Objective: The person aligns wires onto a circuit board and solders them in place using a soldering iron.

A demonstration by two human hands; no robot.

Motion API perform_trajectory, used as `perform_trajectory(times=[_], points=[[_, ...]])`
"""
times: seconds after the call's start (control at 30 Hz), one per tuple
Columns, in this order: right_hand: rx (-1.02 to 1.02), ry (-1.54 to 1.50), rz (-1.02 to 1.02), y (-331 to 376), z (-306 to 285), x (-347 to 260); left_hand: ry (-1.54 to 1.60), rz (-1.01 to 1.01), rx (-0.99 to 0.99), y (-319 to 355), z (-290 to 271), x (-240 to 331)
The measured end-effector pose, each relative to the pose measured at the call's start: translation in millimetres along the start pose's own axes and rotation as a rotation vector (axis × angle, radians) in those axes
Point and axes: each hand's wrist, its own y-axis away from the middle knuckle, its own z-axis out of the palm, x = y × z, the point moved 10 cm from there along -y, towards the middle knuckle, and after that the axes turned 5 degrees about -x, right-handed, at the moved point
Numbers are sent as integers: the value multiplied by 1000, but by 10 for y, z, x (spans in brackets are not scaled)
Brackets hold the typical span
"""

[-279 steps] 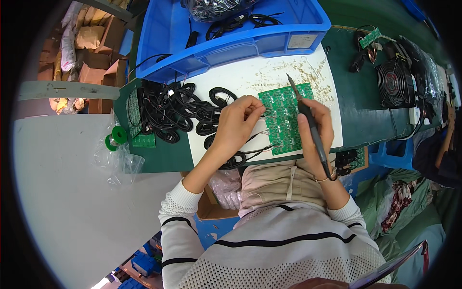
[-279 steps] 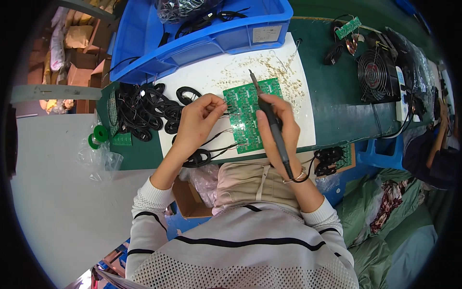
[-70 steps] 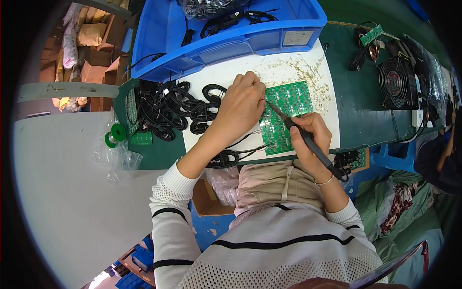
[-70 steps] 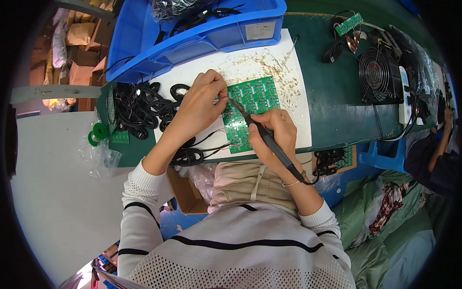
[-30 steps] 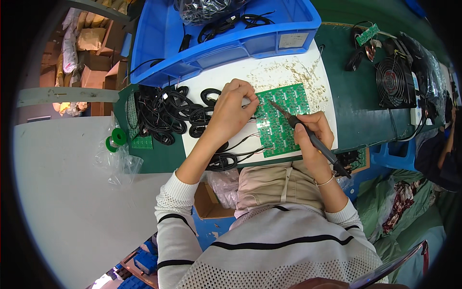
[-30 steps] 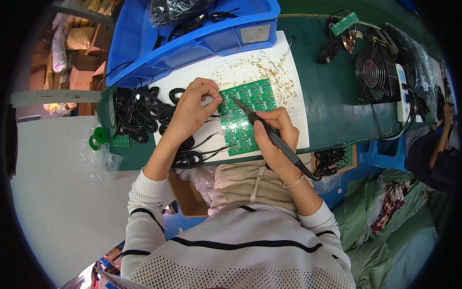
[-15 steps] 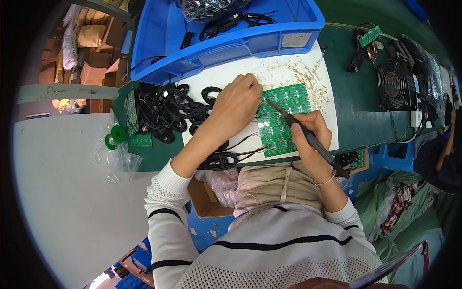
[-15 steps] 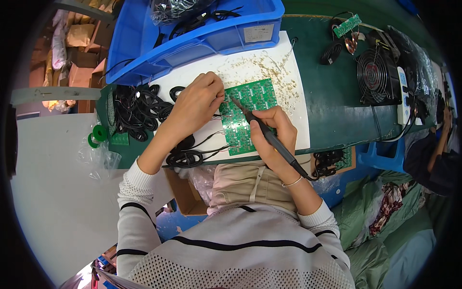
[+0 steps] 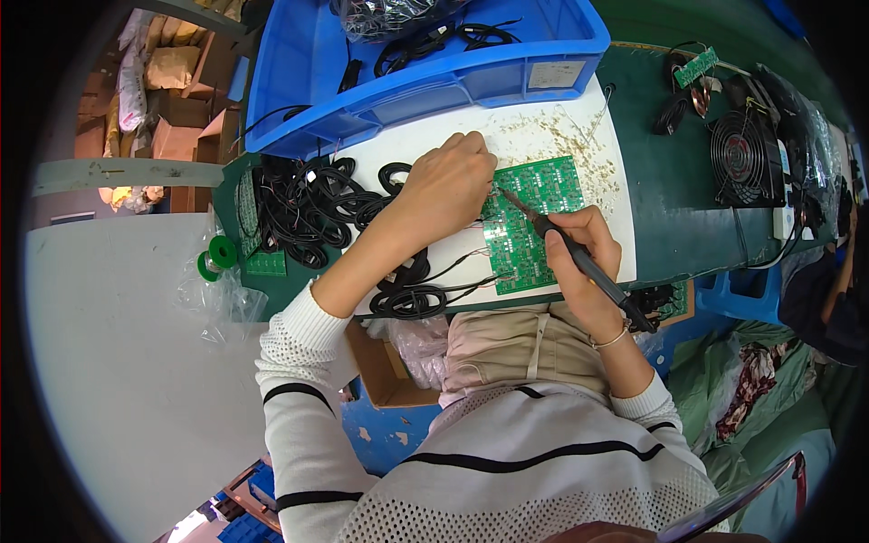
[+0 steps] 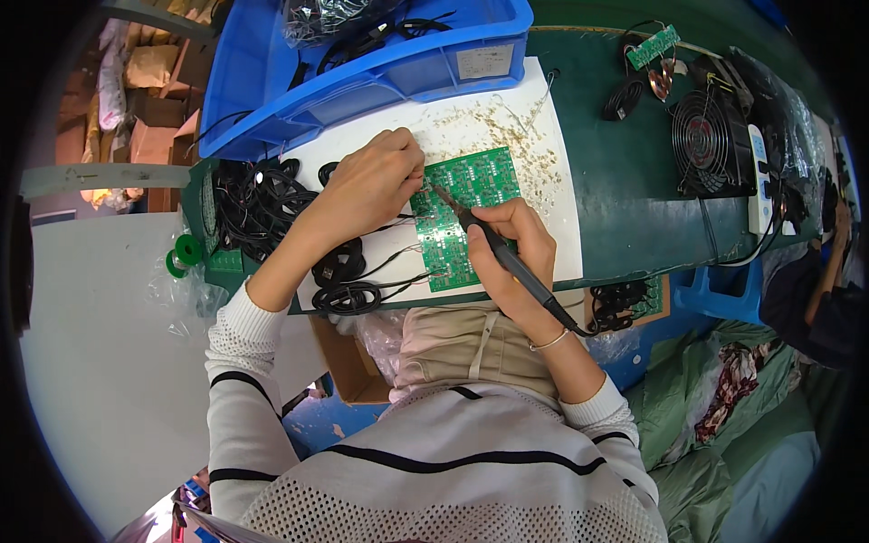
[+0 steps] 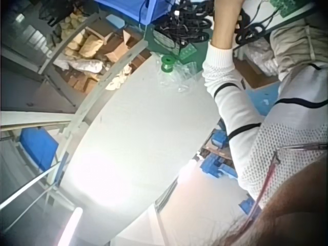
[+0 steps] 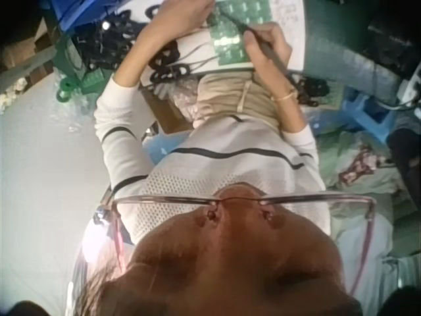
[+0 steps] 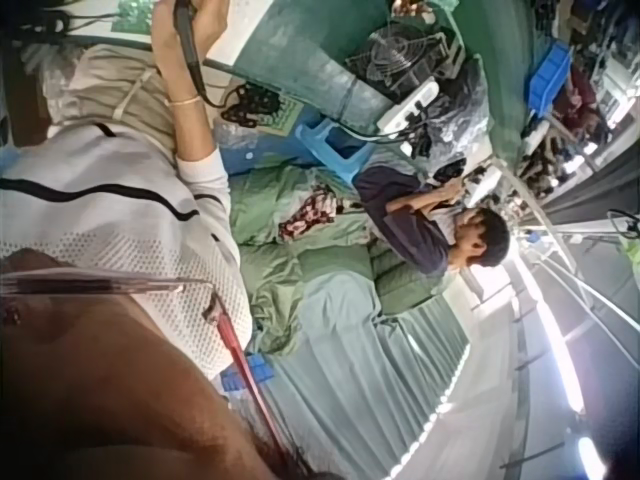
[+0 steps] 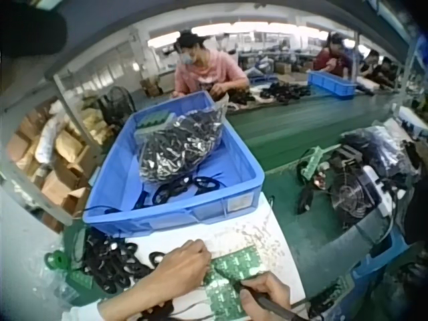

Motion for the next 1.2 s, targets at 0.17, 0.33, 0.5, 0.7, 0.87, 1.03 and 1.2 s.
perform_trajectory(times=[0.17,0.33,0.5,0.7,0.87,1.03,1.2], points=[[0,18,1,4,5,8,-6,0,7,5,-5,5],[7,-6,15,0,1,31,-33,4,7,-15,4,10],[5,9,16,1,7,31,-45,19,40,-3,-7,27],[1,66,-19,11,-1,-4,-50,19,50,-4,-6,27],[4,-93,-36,23,-12,-30,-58,7,44,-9,7,17],[19,-129,-39,30,-27,9,-7,-1,57,25,-16,1],[31,-132,-59,34,-61,6,217,-4,162,163,-76,-54]])
